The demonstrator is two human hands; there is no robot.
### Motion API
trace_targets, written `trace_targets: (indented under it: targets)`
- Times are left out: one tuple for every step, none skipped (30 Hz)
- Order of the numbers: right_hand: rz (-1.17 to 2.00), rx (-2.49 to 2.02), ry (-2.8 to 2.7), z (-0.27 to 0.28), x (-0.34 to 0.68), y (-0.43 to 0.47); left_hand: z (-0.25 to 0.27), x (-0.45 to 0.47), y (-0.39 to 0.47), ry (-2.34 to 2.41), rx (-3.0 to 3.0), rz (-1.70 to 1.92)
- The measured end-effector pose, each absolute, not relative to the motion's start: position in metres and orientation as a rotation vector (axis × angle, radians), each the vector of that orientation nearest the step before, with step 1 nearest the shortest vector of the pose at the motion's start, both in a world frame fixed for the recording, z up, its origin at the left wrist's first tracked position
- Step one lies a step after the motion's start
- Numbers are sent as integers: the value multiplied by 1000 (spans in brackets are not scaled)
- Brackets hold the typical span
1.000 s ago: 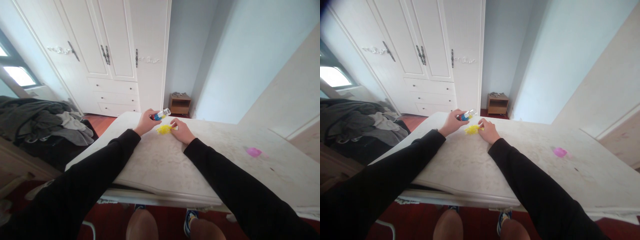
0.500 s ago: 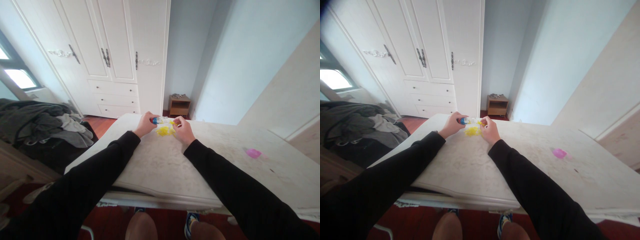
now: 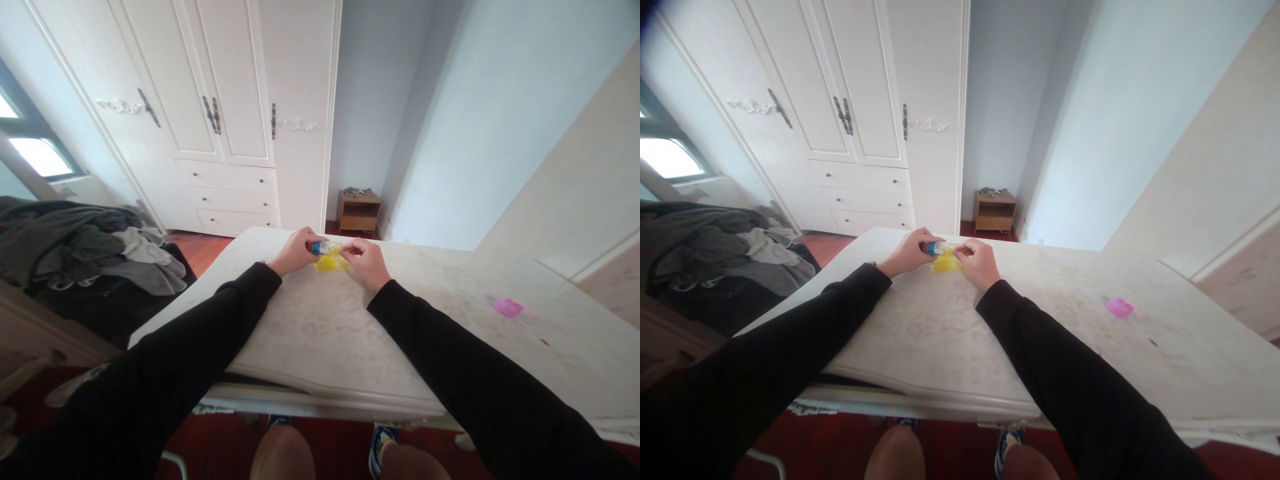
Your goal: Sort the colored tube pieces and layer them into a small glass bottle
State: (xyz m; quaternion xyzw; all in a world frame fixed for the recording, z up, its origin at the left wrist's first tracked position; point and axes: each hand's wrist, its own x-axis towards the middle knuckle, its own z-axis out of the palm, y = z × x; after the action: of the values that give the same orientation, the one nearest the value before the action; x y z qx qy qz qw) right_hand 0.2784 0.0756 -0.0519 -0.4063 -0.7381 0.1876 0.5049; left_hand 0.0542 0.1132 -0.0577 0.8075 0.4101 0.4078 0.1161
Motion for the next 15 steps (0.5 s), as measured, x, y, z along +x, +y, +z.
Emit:
trace_targets:
  targets:
    - [437, -951, -1777, -52, 278, 76, -57, 54, 113, 1209, 2350, 1187]
    - [418, -926, -1774, -51, 278, 76, -57, 55, 113, 1220, 2336, 1182]
    - [400, -912, -1772, -51, 278, 76, -57, 55, 113, 1228, 2324, 1180]
    - [384, -908, -1772, -51, 278, 76, -57, 55, 113, 1235, 2315, 1181]
    - [373, -910, -1772, -52, 278, 76, -57, 56, 112, 1238, 2310, 1183]
    - [370, -911, -1771, -52, 278, 76, -56, 56, 112, 1238, 2307, 1187]
    - [374, -909, -1767, -51, 278, 76, -56, 56, 112, 1236, 2306, 1188]
    - [383, -907, -1759, -51, 278, 76, -56, 56, 112, 1233, 2308, 1185]
    - [391, -909, -1745, -51, 277, 75, -56, 57, 112, 1228, 2311, 1179]
    - [396, -917, -1729, -51, 277, 74, -56, 57, 112, 1222, 2311, 1174]
    - [397, -932, -1714, -50, 277, 73, -56, 57, 111, 1215, 2311, 1170]
    - [396, -953, -1703, -49, 277, 72, -56, 58, 111, 1206, 2309, 1167]
    - [397, -975, -1698, -49, 277, 71, -55, 58, 110, 1194, 2306, 1165]
    - [401, -996, -1696, -48, 277, 71, -55, 59, 110, 1180, 2305, 1165]
    - [406, -1011, -1698, -47, 277, 70, -55, 59, 109, 1166, 2303, 1165]
